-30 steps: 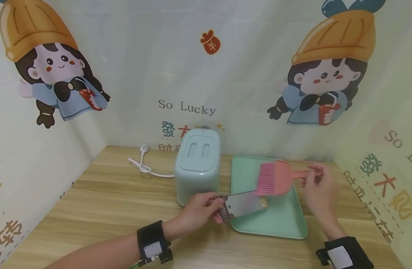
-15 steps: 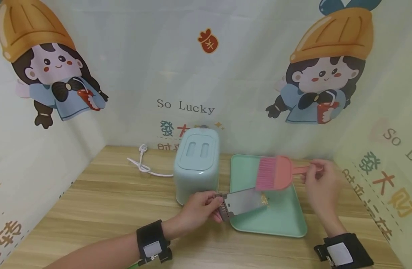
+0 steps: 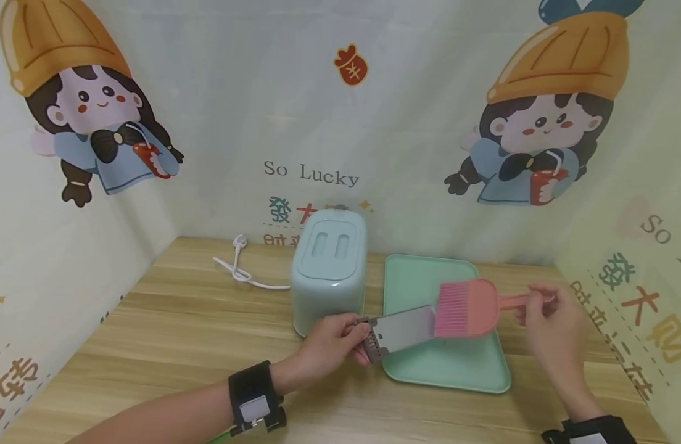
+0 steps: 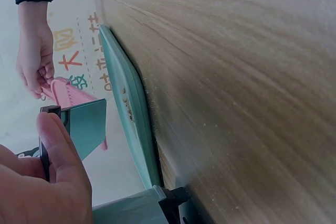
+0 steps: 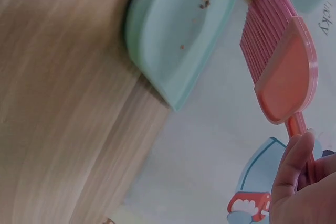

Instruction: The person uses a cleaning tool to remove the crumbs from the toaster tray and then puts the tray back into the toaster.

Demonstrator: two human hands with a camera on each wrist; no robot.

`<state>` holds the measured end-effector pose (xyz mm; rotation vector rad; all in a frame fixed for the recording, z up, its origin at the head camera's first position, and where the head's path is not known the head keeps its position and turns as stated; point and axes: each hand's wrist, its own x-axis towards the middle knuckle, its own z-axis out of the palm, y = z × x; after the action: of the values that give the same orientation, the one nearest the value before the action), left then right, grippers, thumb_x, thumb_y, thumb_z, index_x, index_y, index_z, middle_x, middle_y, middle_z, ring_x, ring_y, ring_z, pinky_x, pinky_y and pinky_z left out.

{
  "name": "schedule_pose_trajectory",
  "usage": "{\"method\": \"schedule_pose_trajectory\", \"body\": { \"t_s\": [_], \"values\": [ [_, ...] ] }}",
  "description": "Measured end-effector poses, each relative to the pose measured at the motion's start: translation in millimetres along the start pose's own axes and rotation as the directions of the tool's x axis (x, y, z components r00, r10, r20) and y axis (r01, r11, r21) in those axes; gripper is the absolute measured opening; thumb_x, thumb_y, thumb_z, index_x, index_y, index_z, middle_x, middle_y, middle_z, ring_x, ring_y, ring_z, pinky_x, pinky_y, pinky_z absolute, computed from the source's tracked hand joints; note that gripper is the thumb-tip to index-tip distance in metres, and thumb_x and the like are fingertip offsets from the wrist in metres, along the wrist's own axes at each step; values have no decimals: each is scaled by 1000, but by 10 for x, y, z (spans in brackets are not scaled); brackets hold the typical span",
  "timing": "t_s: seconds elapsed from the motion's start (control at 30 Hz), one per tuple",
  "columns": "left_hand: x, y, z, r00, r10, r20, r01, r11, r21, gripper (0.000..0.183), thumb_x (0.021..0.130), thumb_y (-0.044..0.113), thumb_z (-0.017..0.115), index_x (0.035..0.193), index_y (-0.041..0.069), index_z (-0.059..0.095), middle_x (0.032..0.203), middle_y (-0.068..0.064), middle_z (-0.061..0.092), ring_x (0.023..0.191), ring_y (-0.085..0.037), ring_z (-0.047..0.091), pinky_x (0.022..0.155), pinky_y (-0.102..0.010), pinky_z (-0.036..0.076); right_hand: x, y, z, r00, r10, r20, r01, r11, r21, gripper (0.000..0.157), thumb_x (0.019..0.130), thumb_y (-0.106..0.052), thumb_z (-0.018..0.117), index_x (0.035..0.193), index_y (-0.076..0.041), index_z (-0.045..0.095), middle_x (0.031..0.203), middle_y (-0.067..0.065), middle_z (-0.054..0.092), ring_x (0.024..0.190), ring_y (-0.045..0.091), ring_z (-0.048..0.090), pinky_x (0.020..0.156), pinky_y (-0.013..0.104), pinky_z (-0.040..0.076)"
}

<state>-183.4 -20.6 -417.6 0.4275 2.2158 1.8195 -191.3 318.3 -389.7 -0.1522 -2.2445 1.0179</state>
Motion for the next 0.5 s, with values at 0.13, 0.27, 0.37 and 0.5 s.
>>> {"method": "schedule_pose_trajectory", "body": {
  "t_s": [0.13, 0.27, 0.37, 0.5],
  "values": [
    [-29, 81, 12, 1000, 3, 4, -3, 1000, -7, 22, 100, 13, 53, 115, 0, 62, 82, -6, 69, 67, -20, 67, 71, -46, 57, 53, -7, 14, 1000, -10, 21, 10, 1000, 15, 20, 99, -17, 48, 109, -4, 58, 66, -7, 63, 52, 3, 60, 39, 15, 46],
    [-56, 130, 9, 1000, 0, 3, 0, 1000, -23, 22, 100, 12, 52, 114, -2, 61, 83, -7, 69, 67, -22, 67, 72, -47, 57, 70, -33, 86, 989, -83, 125, 76, 995, 63, 21, 100, -16, 49, 112, -2, 57, 75, 9, 64, 57, 8, 61, 46, 17, 51],
    [-39, 84, 3, 1000, -4, 1, 4, 1000, -31, 22, 100, 16, 54, 115, 2, 62, 83, -5, 69, 67, -19, 66, 71, -45, 58, 53, -28, 126, 975, -145, 166, 129, 987, 99, 18, 99, -12, 50, 111, 0, 57, 77, 12, 64, 59, 10, 61, 48, 17, 52],
    [-15, 18, -5, 1000, 1, 0, -1, 1000, -25, 22, 99, 20, 55, 114, 5, 63, 81, -2, 69, 66, -17, 66, 70, -41, 58, 31, 49, 115, 973, -172, 156, 158, 983, 97, 16, 99, -8, 49, 110, 1, 56, 75, 9, 63, 58, 9, 60, 46, 15, 49]
  ]
}}
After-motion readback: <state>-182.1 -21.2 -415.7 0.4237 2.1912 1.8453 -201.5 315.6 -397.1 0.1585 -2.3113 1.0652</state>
